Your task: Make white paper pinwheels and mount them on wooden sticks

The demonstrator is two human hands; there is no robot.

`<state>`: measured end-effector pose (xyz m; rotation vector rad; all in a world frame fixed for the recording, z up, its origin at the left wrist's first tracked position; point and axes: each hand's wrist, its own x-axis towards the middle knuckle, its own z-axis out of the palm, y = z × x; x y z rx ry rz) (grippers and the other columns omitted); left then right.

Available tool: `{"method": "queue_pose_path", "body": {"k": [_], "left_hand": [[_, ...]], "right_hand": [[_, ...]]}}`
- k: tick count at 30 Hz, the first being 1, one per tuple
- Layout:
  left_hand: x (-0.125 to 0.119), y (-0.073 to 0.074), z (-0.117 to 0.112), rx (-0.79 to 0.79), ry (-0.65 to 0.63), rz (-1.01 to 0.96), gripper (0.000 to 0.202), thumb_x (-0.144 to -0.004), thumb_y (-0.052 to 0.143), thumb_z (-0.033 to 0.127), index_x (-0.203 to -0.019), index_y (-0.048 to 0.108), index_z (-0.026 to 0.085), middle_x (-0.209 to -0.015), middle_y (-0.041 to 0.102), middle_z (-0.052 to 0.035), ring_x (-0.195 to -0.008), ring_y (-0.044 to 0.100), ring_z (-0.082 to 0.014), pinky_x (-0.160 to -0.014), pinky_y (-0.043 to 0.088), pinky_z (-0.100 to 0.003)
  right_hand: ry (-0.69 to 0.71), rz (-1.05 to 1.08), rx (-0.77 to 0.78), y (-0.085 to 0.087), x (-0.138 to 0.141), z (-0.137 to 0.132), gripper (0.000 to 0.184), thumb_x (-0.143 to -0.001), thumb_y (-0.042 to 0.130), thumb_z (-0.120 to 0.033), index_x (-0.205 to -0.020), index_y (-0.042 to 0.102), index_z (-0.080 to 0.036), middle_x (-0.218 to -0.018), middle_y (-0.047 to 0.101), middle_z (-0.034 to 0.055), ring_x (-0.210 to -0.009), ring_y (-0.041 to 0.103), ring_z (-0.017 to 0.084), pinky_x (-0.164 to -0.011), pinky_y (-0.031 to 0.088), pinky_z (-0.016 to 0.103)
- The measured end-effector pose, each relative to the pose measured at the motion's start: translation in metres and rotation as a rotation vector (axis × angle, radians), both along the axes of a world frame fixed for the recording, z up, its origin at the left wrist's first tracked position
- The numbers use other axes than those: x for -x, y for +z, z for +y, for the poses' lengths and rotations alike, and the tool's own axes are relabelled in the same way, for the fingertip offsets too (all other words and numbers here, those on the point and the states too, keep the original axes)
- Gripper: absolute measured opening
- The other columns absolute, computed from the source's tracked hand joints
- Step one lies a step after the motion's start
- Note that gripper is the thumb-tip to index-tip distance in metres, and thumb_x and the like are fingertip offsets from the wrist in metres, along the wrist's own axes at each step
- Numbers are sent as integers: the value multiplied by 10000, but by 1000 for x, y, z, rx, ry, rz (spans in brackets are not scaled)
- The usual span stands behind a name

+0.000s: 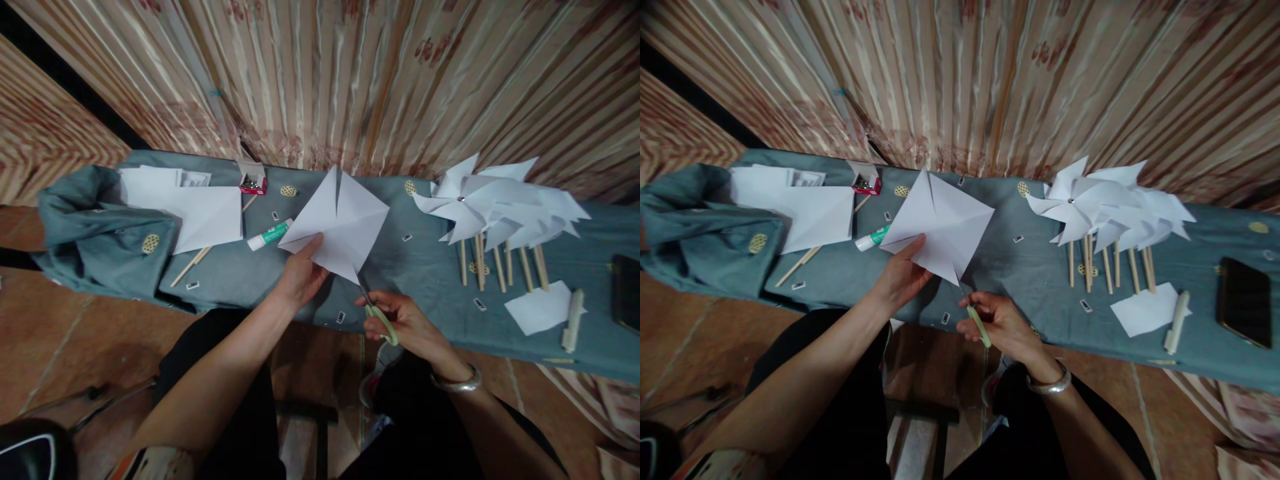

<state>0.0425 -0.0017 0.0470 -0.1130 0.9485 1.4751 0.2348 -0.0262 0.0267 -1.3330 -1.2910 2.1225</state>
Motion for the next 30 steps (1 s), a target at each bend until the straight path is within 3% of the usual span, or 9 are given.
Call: {"method": "queue_pose_path", "body": {"k": [3,5,7,9,11,13,17,22,30], "left_hand": [[7,1,3,12,34,23,215,-885,549,57,-1049,644,156,-784,699,-6,-674,648,-113,-794,578,-252],[10,1,2,23,31,37,225,-886,546,62,-1065,642,159,-786,701,-9,-678,652,-121,-789,580,-261],[11,1,1,23,5,48,221,-884,546,65,-1060,648,152,-788,704,-15,-671,654,-124,-776,576,-256],[11,0,-1,23,-42,60,210,-869,561,67,-1040,659,140,-788,710,-26,-654,654,-128,-753,568,-250],[9,-3,-4,21,-107,77,211,-841,592,75,-1027,670,135,-800,723,-41,-653,664,-143,-741,565,-257],[6,-6,-7,20,-183,104,222,-805,627,95,-1014,684,143,-810,738,-52,-680,681,-168,-741,566,-276],[1,-11,-11,18,-310,184,197,-731,682,128,-926,707,153,-820,752,-58,-742,702,-203,-748,566,-290],[-3,-14,-14,25,-373,257,169,-662,711,132,-828,705,166,-849,757,-46,-765,698,-206,-783,564,-297],[-4,-23,-17,14,-453,285,223,-651,722,163,-874,714,157,-917,760,-75,-856,696,-245,-879,536,-364]], "right_hand": [[145,-27,32,8,-18,4,435,-569,877,-405,-868,665,-169,-544,605,-62,-458,550,67,-450,428,178],[132,-51,-2,12,-32,10,395,-624,840,-449,-848,683,-164,-521,588,-57,-441,528,71,-447,420,189],[33,-46,-103,15,-45,19,436,-606,840,-500,-856,704,-169,-544,622,-28,-460,544,97,-449,433,216],[-208,-35,-272,14,-55,30,452,-601,834,-533,-876,714,-195,-594,667,-7,-469,538,105,-442,427,227],[-444,-51,-405,11,-61,41,415,-605,848,-486,-896,711,-224,-683,717,3,-526,569,108,-466,430,216],[-539,-80,-489,7,-64,50,397,-602,857,-443,-904,710,-230,-720,732,1,-568,593,112,-500,444,216],[-503,-146,-534,4,-61,59,383,-613,838,-431,-909,705,-228,-747,730,-9,-568,586,117,-517,453,239],[-373,-149,-476,7,-55,58,427,-521,881,-383,-885,720,-228,-699,698,-32,-580,569,112,-502,430,226],[-273,-155,-404,8,-50,55,427,-472,894,-316,-833,696,-203,-595,593,-74,-514,495,76,-471,403,212]]}}
